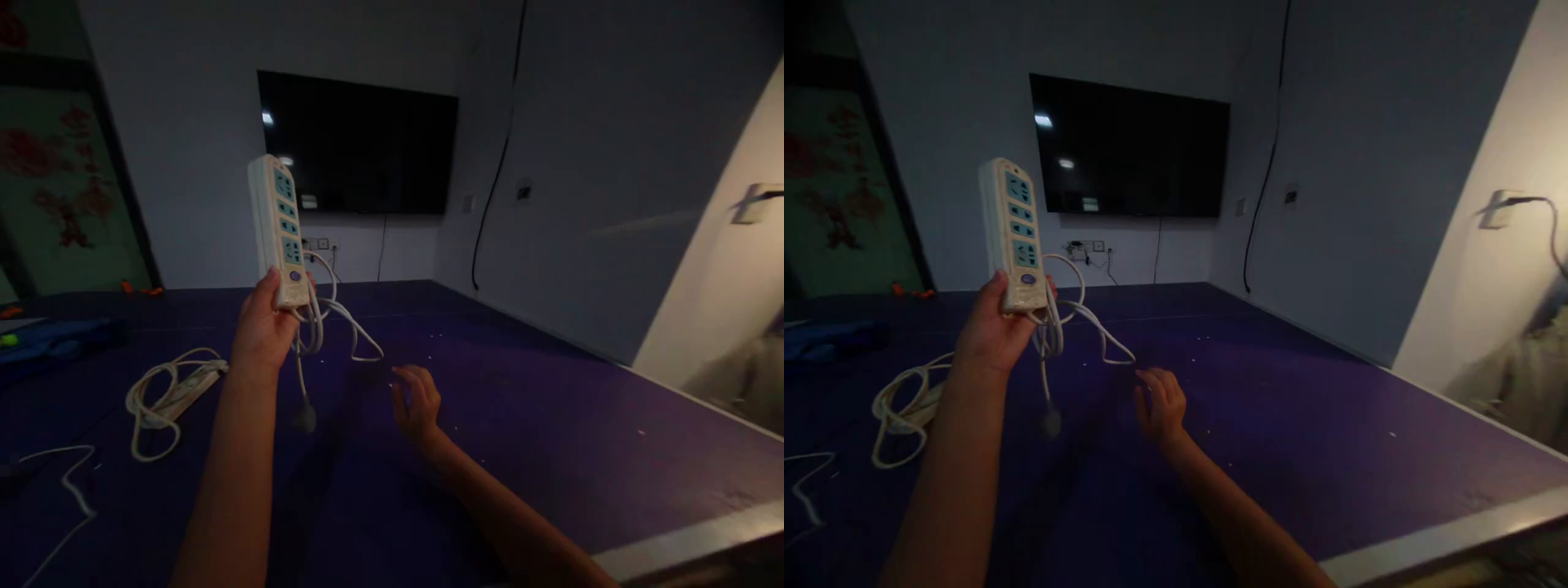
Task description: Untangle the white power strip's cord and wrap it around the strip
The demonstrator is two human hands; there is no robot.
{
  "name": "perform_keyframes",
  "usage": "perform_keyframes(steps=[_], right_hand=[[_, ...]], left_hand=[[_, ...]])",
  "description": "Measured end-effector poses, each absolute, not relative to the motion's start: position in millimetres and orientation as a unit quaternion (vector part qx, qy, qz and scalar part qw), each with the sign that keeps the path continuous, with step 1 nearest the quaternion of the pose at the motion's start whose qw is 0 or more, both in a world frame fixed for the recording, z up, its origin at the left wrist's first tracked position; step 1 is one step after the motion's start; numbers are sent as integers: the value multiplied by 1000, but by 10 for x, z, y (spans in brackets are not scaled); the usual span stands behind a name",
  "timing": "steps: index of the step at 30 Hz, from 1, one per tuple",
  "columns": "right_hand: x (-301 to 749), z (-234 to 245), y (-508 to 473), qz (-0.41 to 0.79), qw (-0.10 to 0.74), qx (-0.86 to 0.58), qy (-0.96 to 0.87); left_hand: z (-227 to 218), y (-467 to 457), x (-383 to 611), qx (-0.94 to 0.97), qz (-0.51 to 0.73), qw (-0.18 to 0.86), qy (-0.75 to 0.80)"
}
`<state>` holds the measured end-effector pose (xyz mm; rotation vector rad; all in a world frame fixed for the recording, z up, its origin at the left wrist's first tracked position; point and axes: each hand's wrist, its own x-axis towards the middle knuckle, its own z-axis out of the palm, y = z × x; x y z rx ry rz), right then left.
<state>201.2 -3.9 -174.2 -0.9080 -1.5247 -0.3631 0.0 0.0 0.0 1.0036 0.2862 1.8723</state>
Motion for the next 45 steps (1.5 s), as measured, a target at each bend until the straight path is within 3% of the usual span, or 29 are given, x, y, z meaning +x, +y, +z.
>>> perform_keyframes(steps=[4,7,9,13,18,25,32,39,45], right_hand=[[1874,-1124,75,-146,656,-424,-607],[1678,-658,307,68,642,-426,-634],[1557,-473,435,248,580,-417,-654],[1407,-427,501,476,499,-337,-641],[1302,-490,515,581,520,-289,-556],[1278,-358,510,481,662,-341,-462],[1488,-276,444,340,753,-335,-453],[1649,-249,466,207,808,-282,-475],[1721,-254,485,152,816,-255,-496]], left_hand=[[-28,78,49,406,759,494,121],[-55,134,64,400,753,510,114],[-74,167,44,392,745,529,110],[-90,216,-63,382,710,579,119],[-89,255,-173,366,687,610,148],[-100,215,-175,387,657,625,169],[-105,182,-178,362,661,627,195],[-273,523,-235,245,679,654,228],[-655,916,-273,165,645,646,374]])
